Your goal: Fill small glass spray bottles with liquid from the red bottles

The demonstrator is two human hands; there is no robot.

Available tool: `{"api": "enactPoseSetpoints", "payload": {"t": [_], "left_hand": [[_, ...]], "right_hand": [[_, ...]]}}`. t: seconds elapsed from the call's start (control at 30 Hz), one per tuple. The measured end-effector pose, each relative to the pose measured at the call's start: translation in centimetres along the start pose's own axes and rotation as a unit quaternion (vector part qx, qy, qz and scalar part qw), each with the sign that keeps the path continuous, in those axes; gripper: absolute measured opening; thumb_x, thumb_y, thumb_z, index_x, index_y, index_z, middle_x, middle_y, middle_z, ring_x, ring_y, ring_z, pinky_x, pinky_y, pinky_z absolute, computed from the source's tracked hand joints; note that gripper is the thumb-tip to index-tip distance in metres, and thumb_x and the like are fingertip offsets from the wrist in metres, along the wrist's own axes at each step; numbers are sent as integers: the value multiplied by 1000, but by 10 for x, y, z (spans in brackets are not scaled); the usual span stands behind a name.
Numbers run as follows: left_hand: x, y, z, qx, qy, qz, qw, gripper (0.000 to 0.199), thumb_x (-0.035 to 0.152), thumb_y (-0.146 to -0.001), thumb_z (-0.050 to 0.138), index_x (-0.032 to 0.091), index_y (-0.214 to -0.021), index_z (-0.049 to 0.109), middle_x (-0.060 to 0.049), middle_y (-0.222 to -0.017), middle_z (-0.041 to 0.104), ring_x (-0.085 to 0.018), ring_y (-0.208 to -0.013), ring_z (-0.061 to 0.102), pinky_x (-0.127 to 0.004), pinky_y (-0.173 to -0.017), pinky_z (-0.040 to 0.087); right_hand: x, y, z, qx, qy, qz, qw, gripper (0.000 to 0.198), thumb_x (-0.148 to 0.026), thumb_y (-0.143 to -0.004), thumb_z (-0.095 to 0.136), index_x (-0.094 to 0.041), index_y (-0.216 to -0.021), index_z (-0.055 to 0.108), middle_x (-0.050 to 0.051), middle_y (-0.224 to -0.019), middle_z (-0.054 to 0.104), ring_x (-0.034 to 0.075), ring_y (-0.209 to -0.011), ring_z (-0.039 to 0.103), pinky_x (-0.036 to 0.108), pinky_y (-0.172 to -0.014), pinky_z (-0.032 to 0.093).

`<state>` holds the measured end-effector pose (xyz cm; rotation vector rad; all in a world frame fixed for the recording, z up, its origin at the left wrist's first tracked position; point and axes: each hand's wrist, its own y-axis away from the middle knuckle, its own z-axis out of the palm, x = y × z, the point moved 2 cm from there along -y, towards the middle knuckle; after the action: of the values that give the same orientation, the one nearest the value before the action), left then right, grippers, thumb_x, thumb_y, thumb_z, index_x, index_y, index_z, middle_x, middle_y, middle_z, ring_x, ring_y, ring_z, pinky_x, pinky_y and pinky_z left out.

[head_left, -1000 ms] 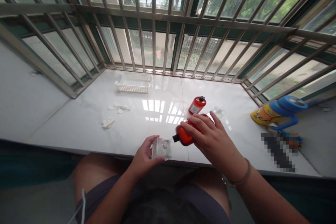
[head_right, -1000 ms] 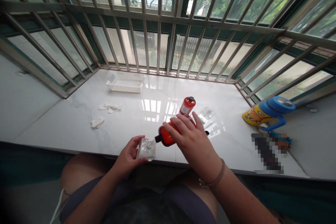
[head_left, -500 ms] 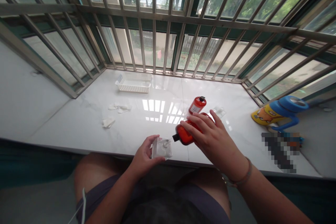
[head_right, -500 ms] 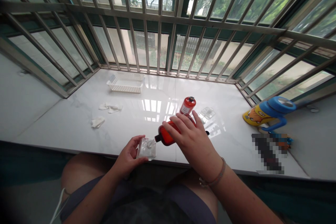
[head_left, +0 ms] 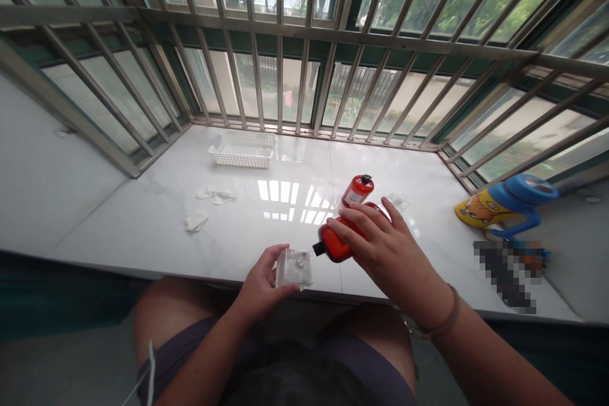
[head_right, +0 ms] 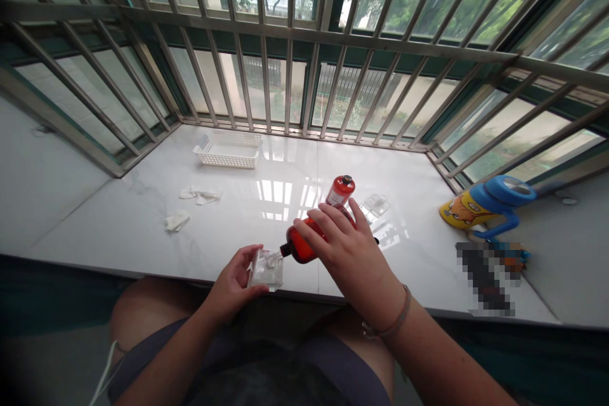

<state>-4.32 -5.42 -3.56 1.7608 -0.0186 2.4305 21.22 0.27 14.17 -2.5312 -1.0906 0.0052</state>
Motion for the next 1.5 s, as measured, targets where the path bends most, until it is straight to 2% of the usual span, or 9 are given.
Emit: {"api": "enactPoseSetpoints", "payload": {"t": [0.63,0.87,1.5], "left_hand": [[20,-5,12,14,0,8,1000,83,26,-69,101,26,-141,59,-14,-145,63,-36,-135,62,-48,-110,54],[22,-4,15,9,6,16,1000,82,24,-70,100,28,-141,60,-12,-145,62,-34,-135,61,-44,-110,54],[27,-5,18,14,20,13,1000,82,24,-69,101,27,-141,60,-12,-143,63,-35,-135,61,-46,-109,54]], "right_hand": [[-1,-7,-14,14,16,-22,1000,56,-7,-99,61,-29,-151,58,9,-145,67,33,-143,55,66,-129,25],[-1,-12,-18,10,23,-26,999,55,-8,-100,60,-30,-150,58,8,-147,67,33,-143,55,65,-130,25],[-2,-18,-28,19,30,-48,998,59,-2,-96,57,-29,-148,59,9,-145,68,32,-142,57,66,-131,25]]}}
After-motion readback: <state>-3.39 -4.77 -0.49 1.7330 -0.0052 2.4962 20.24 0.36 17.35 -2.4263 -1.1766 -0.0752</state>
